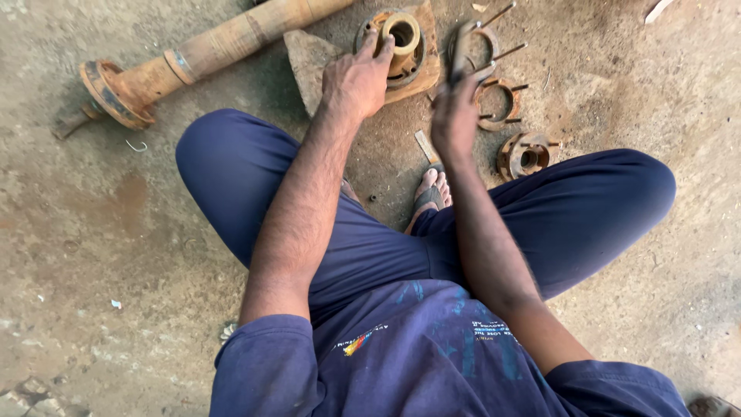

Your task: The person sits on the ground and uses a hammer and chisel to chip away at a cylindrical metal part placed on a wooden block. They repeatedly strike the part, adjust its position, and continue chipping along its edge.

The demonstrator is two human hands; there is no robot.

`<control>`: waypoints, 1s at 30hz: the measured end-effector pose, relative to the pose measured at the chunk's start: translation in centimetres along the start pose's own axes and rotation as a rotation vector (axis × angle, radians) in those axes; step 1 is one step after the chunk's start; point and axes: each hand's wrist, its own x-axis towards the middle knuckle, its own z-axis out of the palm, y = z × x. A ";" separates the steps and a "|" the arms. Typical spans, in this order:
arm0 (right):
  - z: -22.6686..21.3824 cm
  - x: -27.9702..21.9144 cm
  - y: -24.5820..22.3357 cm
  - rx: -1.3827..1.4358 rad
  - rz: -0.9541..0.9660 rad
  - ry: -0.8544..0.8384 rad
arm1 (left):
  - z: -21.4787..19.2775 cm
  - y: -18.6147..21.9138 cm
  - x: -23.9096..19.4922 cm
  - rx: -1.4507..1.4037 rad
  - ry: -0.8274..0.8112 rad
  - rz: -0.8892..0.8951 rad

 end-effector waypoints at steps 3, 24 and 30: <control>2.9 -0.4 2.0 -0.321 0.155 -0.326 | 0.3 -0.1 0.0 -0.022 -0.008 -0.012; 2.5 0.1 0.4 -0.123 0.184 -0.080 | -0.3 0.1 -1.0 -0.049 -0.036 -0.041; 2.7 0.5 1.4 0.042 0.001 0.120 | -0.7 0.1 -1.3 -0.062 -0.069 -0.050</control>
